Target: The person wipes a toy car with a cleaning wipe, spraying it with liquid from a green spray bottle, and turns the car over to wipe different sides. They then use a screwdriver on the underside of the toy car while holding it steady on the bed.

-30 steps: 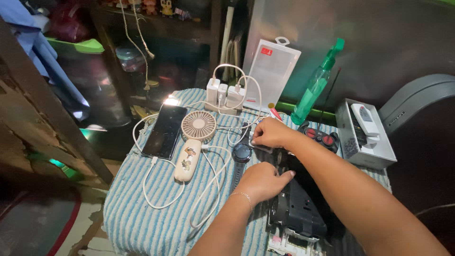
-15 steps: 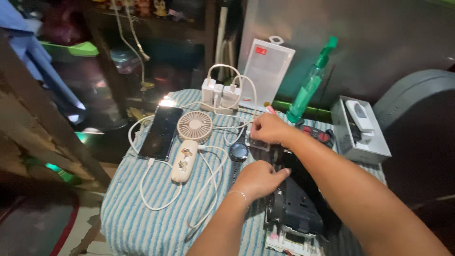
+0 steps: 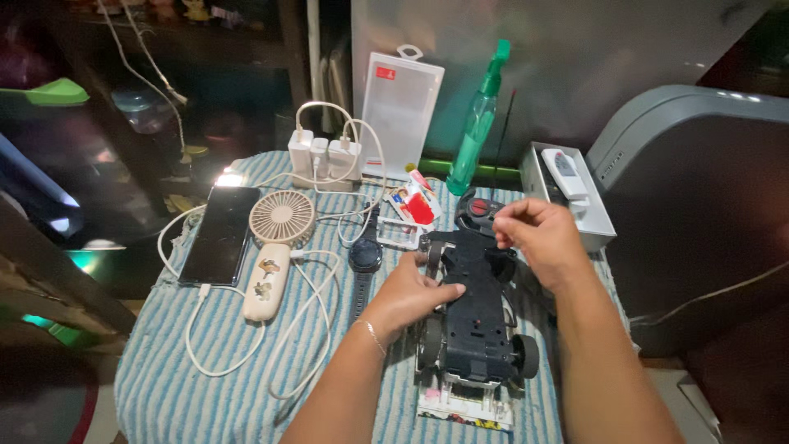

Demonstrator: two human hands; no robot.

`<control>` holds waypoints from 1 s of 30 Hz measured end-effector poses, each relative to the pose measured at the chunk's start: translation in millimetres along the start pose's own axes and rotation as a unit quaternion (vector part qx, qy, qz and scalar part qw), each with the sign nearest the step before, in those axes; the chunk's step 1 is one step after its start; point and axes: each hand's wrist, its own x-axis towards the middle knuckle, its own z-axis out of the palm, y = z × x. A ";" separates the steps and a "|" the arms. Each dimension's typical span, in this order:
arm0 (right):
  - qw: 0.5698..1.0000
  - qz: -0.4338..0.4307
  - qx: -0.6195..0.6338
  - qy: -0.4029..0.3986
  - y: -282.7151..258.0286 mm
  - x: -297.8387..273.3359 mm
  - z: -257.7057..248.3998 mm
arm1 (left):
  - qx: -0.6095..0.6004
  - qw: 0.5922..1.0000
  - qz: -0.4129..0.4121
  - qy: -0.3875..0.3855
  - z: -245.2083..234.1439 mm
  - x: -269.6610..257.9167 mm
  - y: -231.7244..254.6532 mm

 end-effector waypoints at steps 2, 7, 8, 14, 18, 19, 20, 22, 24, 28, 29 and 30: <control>1.000 0.014 -0.024 0.006 2.9 -2.5 -0.1 | -0.064 0.997 -0.031 -0.012 1.5 -1.2 3.6; 0.999 0.025 0.018 -0.024 -9.7 -8.8 -2.6 | -0.185 0.982 0.002 -0.029 7.8 -0.7 5.8; 0.999 0.011 0.029 -0.025 -14.0 -11.3 -3.2 | -0.203 0.979 0.015 -0.033 8.6 0.4 4.5; 0.996 -0.078 0.044 -0.030 -42.4 -24.7 -6.7 | -0.222 0.969 0.100 -0.031 5.2 7.4 0.8; 0.992 -0.113 -0.015 -0.060 -59.5 -28.0 -6.7 | -0.209 0.970 0.125 0.017 9.2 16.1 15.5; 0.991 -0.113 -0.027 -0.067 -62.1 -28.5 -5.0 | -0.207 0.969 0.133 0.017 11.2 17.4 20.1; 0.985 -0.136 -0.082 -0.062 -64.0 -28.2 -3.0 | -0.205 0.969 0.140 0.018 13.2 18.8 24.5; 0.964 -0.178 -0.191 -0.050 -64.6 -28.8 1.3 | -0.221 0.968 0.119 0.000 17.3 20.9 30.8; 0.931 -0.220 -0.289 -0.028 -63.5 -29.6 4.3 | -0.225 0.968 0.111 -0.006 18.1 20.9 31.3; 0.902 -0.253 -0.350 -0.026 -62.9 -25.8 2.4 | -0.236 0.965 0.116 0.000 14.7 21.8 22.2; 0.906 -0.247 -0.343 -0.030 -62.6 -24.7 1.7 | -0.246 0.962 0.116 0.001 13.1 23.3 19.2; 0.910 -0.242 -0.335 -0.035 -62.2 -23.9 1.1 | -0.254 0.960 0.116 -0.004 11.4 25.2 16.4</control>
